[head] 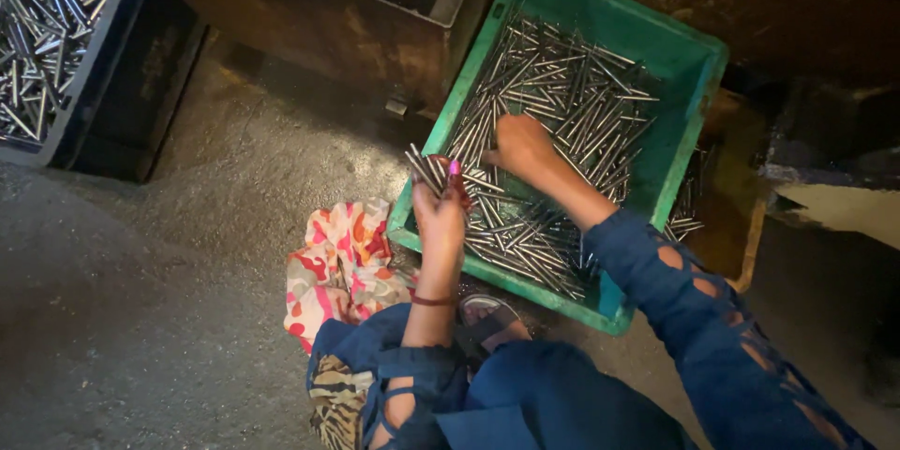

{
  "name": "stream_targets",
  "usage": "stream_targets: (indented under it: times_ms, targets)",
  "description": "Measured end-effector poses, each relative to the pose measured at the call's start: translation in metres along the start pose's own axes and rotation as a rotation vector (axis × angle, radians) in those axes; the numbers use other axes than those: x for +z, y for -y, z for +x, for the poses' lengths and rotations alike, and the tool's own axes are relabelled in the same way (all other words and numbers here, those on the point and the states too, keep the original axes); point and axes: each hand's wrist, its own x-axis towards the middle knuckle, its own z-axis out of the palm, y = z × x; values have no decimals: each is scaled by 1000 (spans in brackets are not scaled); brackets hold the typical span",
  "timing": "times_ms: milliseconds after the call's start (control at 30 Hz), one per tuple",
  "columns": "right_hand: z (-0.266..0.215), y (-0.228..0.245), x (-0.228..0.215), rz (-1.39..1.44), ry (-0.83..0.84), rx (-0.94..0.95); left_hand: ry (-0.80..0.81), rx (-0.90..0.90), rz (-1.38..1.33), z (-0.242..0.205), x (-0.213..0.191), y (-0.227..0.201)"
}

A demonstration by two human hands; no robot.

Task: The person sits on the floor and sorts small metal rods from a green crate into a neat stack held in the left hand. The person repeatedly picks up rods with the right hand and adds them to the stack.

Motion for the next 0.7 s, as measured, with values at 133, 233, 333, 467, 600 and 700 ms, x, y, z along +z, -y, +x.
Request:
stream_targets:
  times_ms: [133, 233, 333, 467, 600, 700]
  targets:
    - [-15, 9, -5, 16, -21, 55, -95, 467, 454, -7, 2, -9]
    - [-21, 18, -8, -84, -66, 106, -49, 428, 513, -19, 4, -23]
    - [-17, 21, -9, -121, 18, 115, -50, 372, 512, -23, 3, -36]
    - [-8, 2, -2, -135, 72, 95, -129, 247, 498, -22, 0, -39]
    - [-1, -36, 22, 458, -182, -50, -132, 391, 393, -13, -6, -37]
    - [8, -53, 42, 739, -368, -71, -95, 62, 72, -6, -10, -37]
